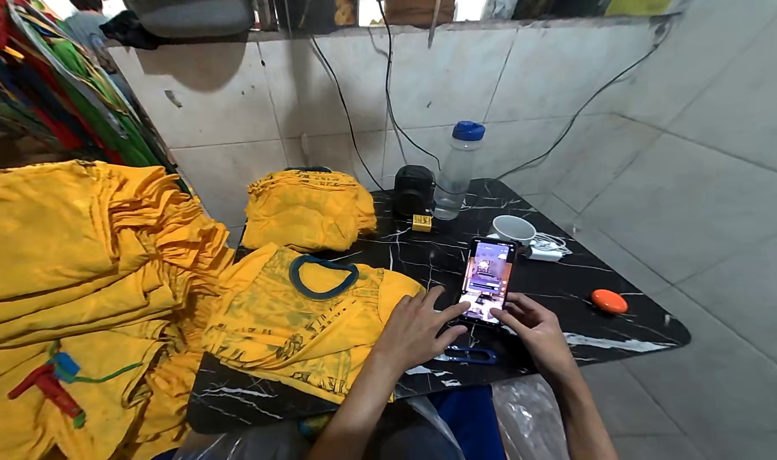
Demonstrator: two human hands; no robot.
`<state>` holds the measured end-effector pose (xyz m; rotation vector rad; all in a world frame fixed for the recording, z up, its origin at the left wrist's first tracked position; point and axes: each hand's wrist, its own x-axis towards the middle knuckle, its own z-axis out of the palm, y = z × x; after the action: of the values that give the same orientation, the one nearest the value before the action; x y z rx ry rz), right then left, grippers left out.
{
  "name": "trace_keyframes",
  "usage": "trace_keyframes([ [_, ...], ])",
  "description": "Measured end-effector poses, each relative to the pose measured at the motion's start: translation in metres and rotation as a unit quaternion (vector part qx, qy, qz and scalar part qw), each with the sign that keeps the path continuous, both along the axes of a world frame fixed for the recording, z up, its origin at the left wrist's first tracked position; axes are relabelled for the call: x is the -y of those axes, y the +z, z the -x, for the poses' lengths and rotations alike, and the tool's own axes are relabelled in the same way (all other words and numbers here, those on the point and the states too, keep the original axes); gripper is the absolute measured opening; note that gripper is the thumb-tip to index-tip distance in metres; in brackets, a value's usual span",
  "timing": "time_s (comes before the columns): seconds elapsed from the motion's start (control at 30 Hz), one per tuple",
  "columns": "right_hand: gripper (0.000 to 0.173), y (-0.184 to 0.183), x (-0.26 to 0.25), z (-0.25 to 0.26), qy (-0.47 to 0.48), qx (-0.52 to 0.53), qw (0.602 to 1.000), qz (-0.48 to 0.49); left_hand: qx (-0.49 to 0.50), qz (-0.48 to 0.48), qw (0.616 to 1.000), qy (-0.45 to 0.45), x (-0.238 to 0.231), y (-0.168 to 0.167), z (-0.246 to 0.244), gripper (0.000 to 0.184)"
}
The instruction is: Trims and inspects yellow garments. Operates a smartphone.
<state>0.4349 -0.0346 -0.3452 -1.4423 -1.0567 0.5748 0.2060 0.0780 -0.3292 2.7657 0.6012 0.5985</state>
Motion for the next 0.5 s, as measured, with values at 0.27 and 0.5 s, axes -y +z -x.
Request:
trace_keyframes([
  [0.27, 0.023, 0.0013, -0.0012, 0.0018, -0.017, 0.015, 1.000, 0.000, 0.011, 0.002, 1.000, -0.003, -0.0001, 0.0001, 0.0005, 0.044],
  [0.5, 0.024, -0.0014, -0.0027, 0.0015, -0.007, 0.010, 1.000, -0.013, 0.007, 0.003, 1.000, 0.001, 0.0005, 0.0005, 0.0009, 0.045],
])
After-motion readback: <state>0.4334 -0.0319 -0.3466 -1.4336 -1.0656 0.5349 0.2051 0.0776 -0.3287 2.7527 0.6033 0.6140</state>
